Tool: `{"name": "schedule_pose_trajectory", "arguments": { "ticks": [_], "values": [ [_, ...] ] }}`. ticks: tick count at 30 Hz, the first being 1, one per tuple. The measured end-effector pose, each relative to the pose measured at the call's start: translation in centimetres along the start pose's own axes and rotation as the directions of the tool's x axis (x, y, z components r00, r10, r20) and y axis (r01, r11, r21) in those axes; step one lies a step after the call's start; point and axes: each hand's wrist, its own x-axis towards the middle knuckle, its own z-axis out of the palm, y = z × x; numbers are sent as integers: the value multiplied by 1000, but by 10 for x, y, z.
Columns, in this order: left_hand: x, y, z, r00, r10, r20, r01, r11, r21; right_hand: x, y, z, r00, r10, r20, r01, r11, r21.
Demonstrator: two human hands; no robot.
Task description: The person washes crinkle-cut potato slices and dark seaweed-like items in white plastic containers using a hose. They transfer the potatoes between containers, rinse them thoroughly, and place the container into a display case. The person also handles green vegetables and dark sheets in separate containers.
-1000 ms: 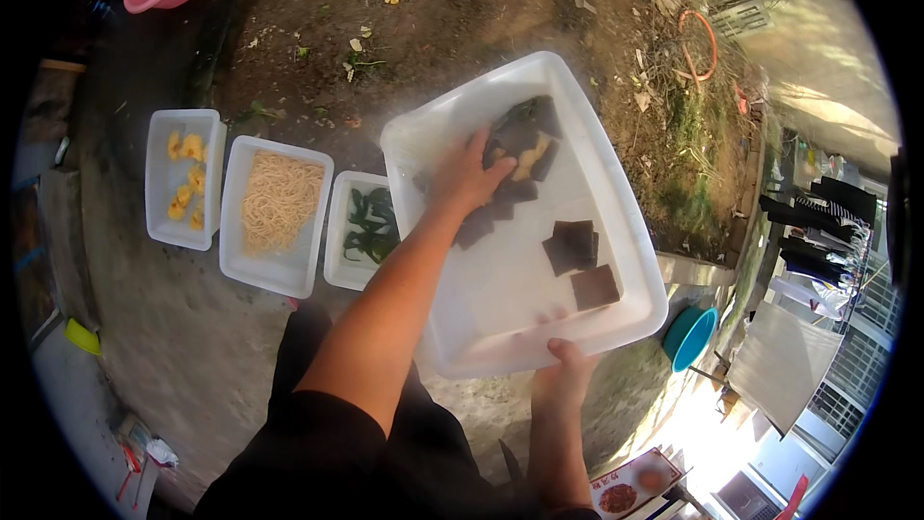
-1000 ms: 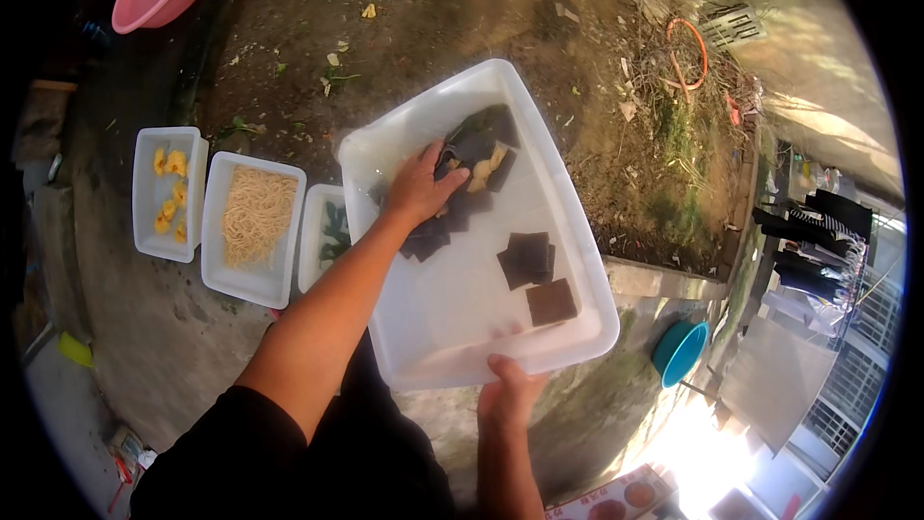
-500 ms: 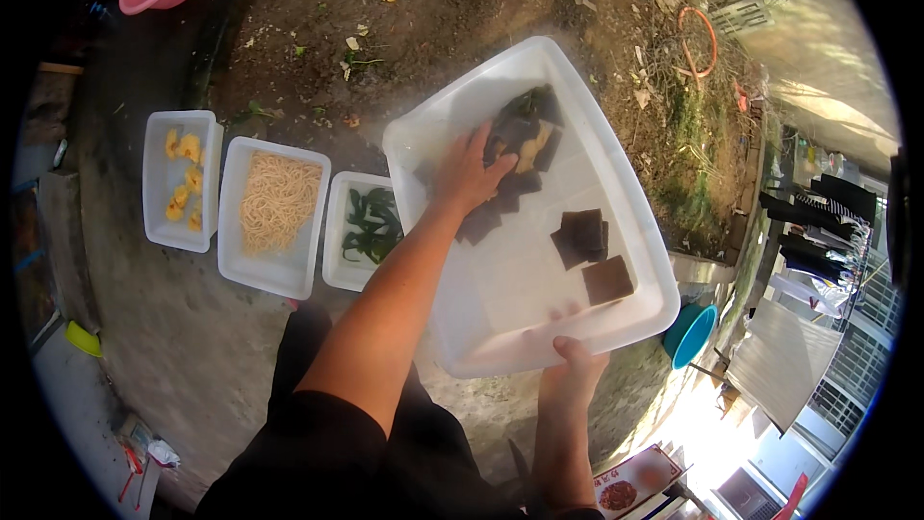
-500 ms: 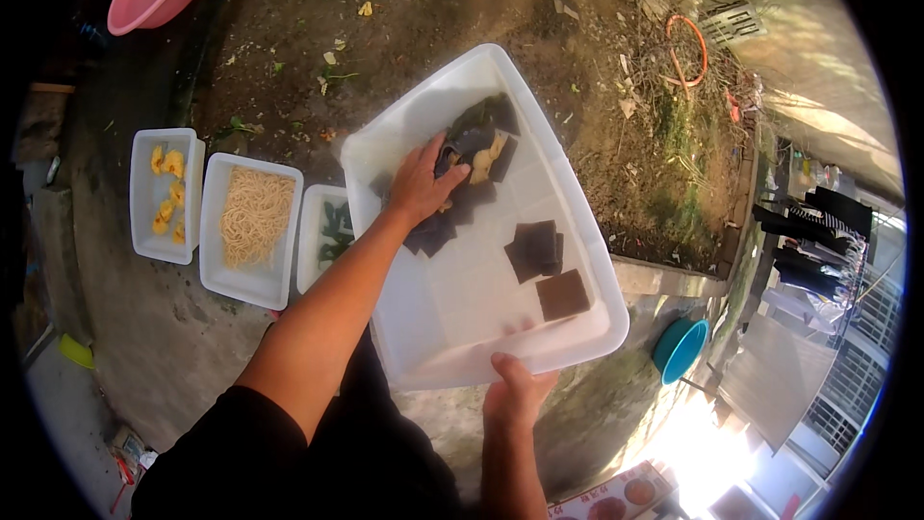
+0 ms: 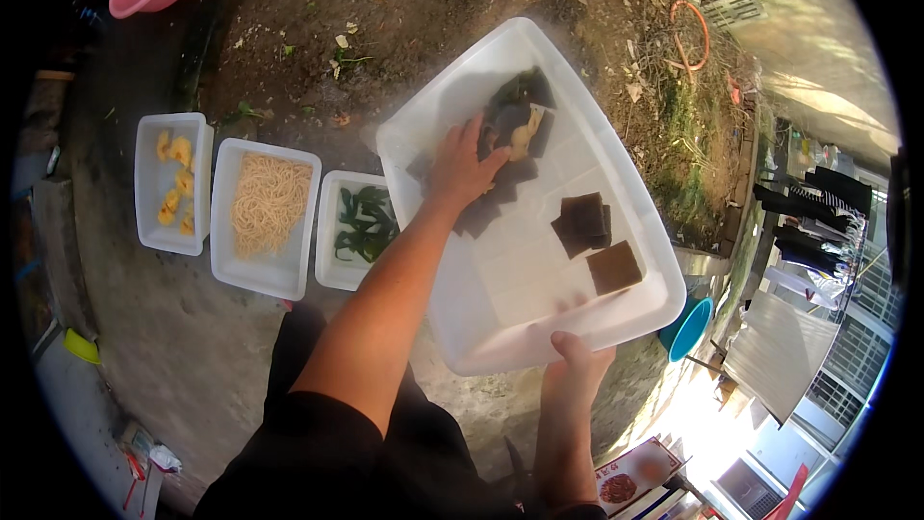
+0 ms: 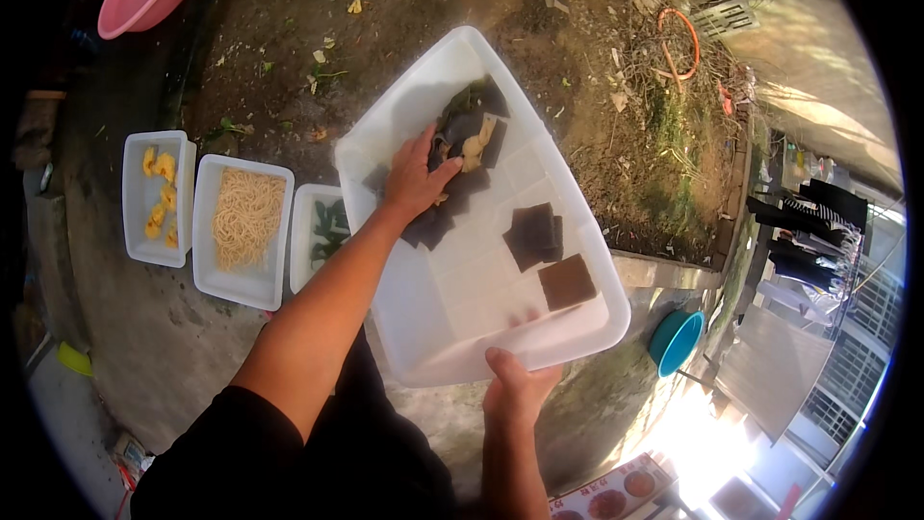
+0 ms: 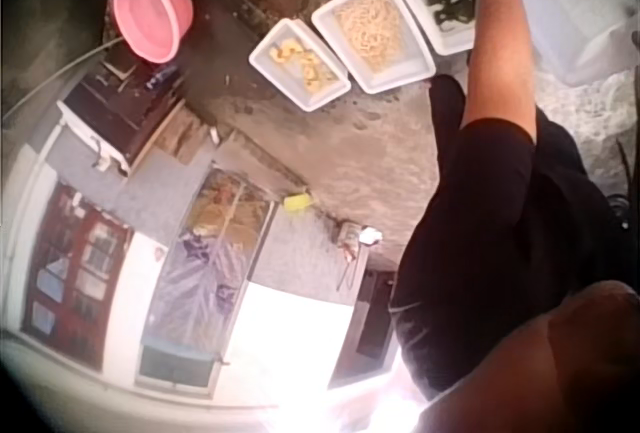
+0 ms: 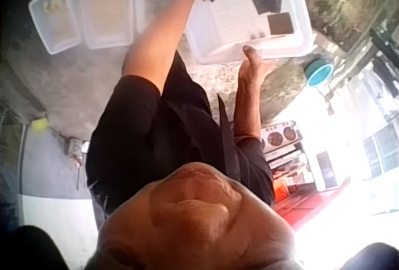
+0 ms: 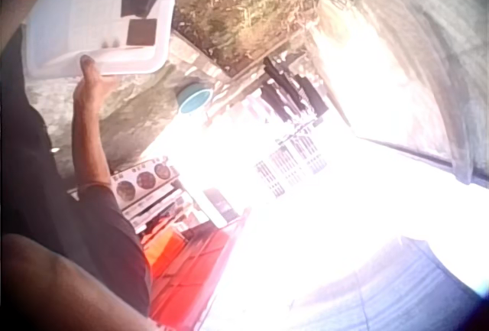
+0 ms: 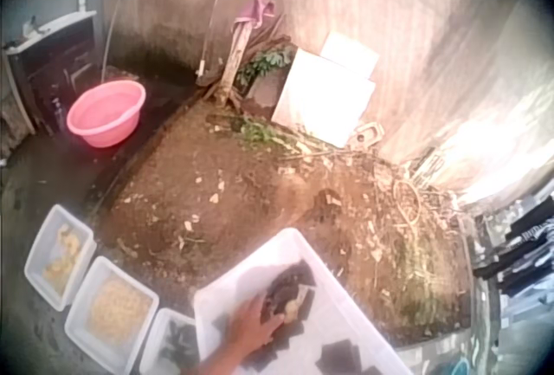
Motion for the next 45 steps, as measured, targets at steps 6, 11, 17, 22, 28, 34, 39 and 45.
{"name": "schedule_pose_trajectory", "arguments": {
  "ticks": [6,11,17,22,28,34,39,45],
  "values": [
    [0,-1,3,999,-14,-33,15,1000,2,-1,-3,3,1000,-23,7,23,999,-24],
    [1,1,-1,999,-6,-54,3,999,-42,-2,-6,6,999,-40,21,41,997,-65],
    [2,9,-2,997,1,-79,-9,994,-109,-6,-4,8,994,-94,52,98,991,-86],
    [4,5,-2,986,57,-156,-79,987,-140,-10,-4,12,985,-155,72,163,980,-111],
    [11,5,6,960,125,-251,-170,971,-166,-13,-5,14,971,-218,100,231,961,-154],
    [13,9,11,934,148,-327,-209,964,-163,-15,-2,15,937,-330,116,348,913,-213],
    [15,18,8,927,161,-339,-252,937,-243,-18,-4,14,912,-380,155,409,874,-262],
    [23,34,-3,934,163,-319,-261,920,-294,-27,-10,21,900,-374,226,426,865,-265]
  ]
}}
